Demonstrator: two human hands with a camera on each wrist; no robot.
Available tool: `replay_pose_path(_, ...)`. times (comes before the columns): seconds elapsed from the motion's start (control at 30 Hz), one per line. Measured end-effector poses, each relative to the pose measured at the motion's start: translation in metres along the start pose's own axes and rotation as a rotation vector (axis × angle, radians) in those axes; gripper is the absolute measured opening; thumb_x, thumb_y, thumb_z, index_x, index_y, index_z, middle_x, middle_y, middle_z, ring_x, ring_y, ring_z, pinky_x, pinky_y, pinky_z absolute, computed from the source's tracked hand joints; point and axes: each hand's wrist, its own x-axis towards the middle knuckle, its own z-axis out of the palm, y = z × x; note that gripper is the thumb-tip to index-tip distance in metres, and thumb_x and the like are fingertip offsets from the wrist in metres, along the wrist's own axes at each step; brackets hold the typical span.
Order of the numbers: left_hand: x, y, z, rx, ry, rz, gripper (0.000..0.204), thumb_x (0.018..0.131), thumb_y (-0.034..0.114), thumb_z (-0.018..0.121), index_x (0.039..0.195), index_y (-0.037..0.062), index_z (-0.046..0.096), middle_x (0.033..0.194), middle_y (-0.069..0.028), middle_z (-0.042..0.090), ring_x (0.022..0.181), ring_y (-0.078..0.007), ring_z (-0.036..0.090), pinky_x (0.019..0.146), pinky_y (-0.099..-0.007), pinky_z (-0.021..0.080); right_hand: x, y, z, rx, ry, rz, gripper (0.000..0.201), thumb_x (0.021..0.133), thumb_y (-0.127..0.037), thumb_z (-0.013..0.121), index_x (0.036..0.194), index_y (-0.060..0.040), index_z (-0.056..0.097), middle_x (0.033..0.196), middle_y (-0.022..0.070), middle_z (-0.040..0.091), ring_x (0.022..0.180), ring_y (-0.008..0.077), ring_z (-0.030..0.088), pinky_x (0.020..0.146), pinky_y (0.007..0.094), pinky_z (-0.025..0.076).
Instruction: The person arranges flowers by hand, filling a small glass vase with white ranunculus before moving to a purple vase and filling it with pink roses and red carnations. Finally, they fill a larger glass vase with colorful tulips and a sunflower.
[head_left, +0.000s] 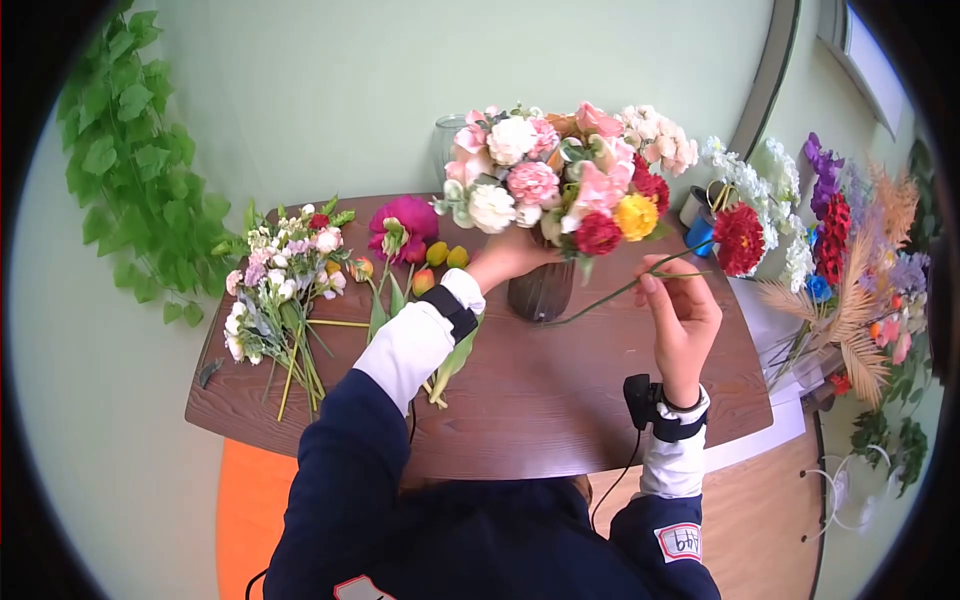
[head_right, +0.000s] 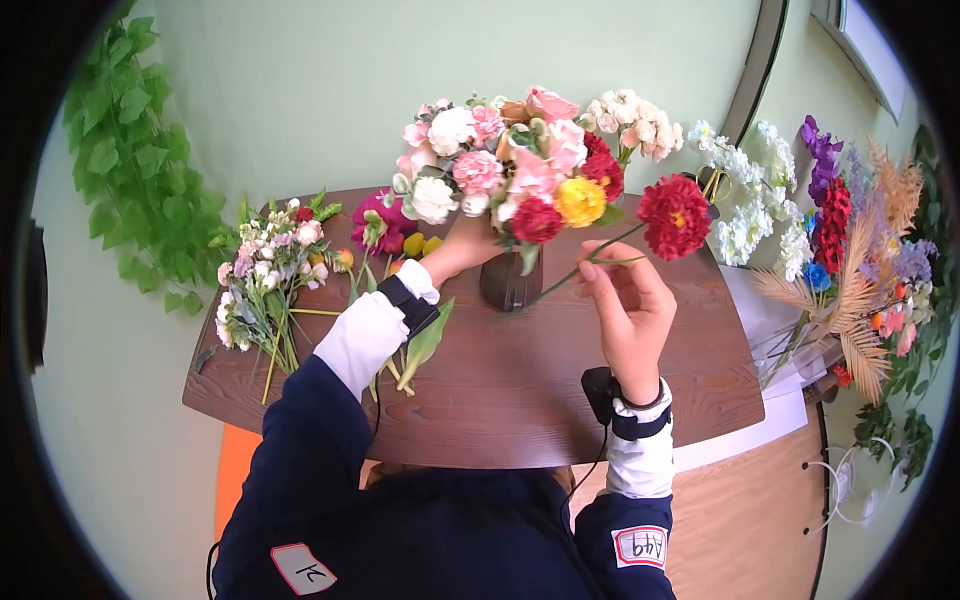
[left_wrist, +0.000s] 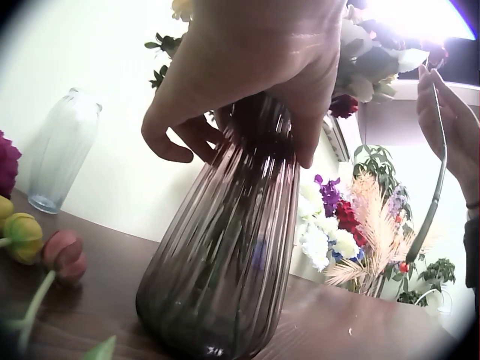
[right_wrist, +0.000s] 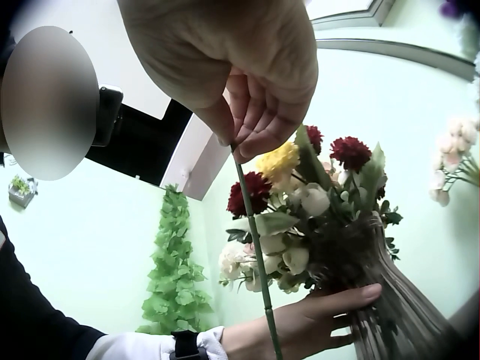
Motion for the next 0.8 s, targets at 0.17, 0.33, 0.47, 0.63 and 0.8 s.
replay_pose_path(0.17, -0.004, 0.022, 0.007, -0.116, 0.036, 0.017, 0.054, 0.069, 0.028, 0.077, 0.114, 0.0066, 0.056, 0.112, -0.0079, 0.060, 0.098, -0.0223, 0.057, 0.086, -0.0350, 0.045, -0.001, -0.013, -0.002, -0.050, 0.073, -0.067, 0.018, 0.086, 0.000, 0.059, 0.103, 0.0043, 0.057, 0.093, 0.0095, 0.064, 0.074, 0.0109, 0.060, 0.063, 0.0223, 0.050)
replay_pose_path(0.33, -0.003, 0.007, 0.024, -0.028, 0.167, 0.131, 0.049, 0.074, 0.032, 0.073, 0.113, 0.0065, 0.058, 0.109, -0.0088, 0.062, 0.101, -0.0225, 0.057, 0.087, -0.0324, 0.044, 0.005, -0.021, -0.007, -0.062, 0.194, -0.185, 0.017, 0.087, -0.003, 0.059, 0.102, 0.0036, 0.056, 0.090, 0.0090, 0.064, 0.073, 0.0113, 0.060, 0.062, 0.0215, 0.047)
replay_pose_path(0.47, -0.004, 0.023, 0.016, -0.105, 0.150, 0.130, 0.046, 0.076, 0.027, 0.072, 0.114, 0.0058, 0.058, 0.109, -0.0076, 0.062, 0.101, -0.0213, 0.057, 0.087, -0.0324, 0.044, 0.007, -0.026, -0.013, -0.114, 0.281, -0.223, 0.016, 0.088, -0.005, 0.058, 0.100, 0.0042, 0.056, 0.090, 0.0099, 0.064, 0.073, 0.0103, 0.059, 0.063, 0.0204, 0.046)
replay_pose_path(0.63, -0.010, 0.051, 0.005, -0.338, 0.075, -0.008, 0.040, 0.082, 0.019, 0.067, 0.116, 0.0037, 0.055, 0.111, -0.0055, 0.060, 0.098, -0.0169, 0.055, 0.085, -0.0303, 0.043, 0.009, -0.029, -0.016, -0.122, 0.329, -0.270, 0.016, 0.088, -0.004, 0.058, 0.101, 0.0040, 0.056, 0.091, 0.0103, 0.064, 0.070, 0.0088, 0.057, 0.064, 0.0192, 0.046)
replay_pose_path(0.8, -0.012, 0.043, 0.018, -0.544, 0.176, 0.013, 0.034, 0.087, 0.018, 0.061, 0.115, 0.0018, 0.054, 0.107, -0.0050, 0.060, 0.098, -0.0147, 0.054, 0.086, -0.0281, 0.042, 0.009, -0.035, -0.016, -0.169, 0.358, -0.323, 0.016, 0.088, -0.004, 0.058, 0.102, 0.0038, 0.056, 0.091, 0.0107, 0.064, 0.070, 0.0088, 0.058, 0.063, 0.0193, 0.047)
